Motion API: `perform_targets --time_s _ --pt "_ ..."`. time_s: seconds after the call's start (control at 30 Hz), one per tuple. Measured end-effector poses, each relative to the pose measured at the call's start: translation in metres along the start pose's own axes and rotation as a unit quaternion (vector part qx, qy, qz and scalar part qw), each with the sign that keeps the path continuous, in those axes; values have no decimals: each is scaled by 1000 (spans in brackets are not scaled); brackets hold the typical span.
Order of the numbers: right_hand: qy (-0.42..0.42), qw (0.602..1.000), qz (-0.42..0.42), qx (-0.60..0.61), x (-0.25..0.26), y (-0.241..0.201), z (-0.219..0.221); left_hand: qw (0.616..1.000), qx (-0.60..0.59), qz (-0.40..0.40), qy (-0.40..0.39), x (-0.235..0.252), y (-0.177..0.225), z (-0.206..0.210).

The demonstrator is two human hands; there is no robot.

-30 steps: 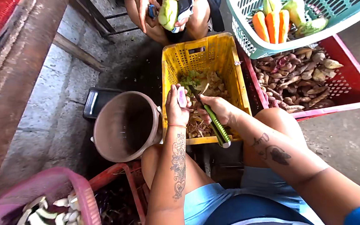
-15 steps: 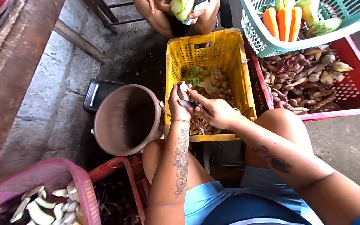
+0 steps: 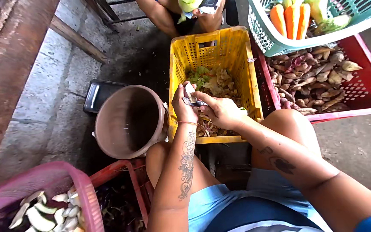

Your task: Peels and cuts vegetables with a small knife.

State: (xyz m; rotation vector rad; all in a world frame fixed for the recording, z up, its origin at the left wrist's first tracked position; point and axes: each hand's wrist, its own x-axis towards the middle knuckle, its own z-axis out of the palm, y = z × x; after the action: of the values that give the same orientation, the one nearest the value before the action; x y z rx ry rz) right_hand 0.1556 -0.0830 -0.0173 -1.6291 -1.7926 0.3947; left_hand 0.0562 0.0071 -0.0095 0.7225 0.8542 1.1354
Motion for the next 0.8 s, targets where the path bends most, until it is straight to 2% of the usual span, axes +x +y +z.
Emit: perform_targets --time_s 0.23,0.6,0.8 --pt "-19 1000 15 20 3 3 -2 999 20 29 -7 1 -2 -1" --pt "11 998 31 58 5 6 4 994 53 98 19 1 -12 1" --pt "-45 994 54 82 8 5 -3 998 20 40 -32 2 -3 4"
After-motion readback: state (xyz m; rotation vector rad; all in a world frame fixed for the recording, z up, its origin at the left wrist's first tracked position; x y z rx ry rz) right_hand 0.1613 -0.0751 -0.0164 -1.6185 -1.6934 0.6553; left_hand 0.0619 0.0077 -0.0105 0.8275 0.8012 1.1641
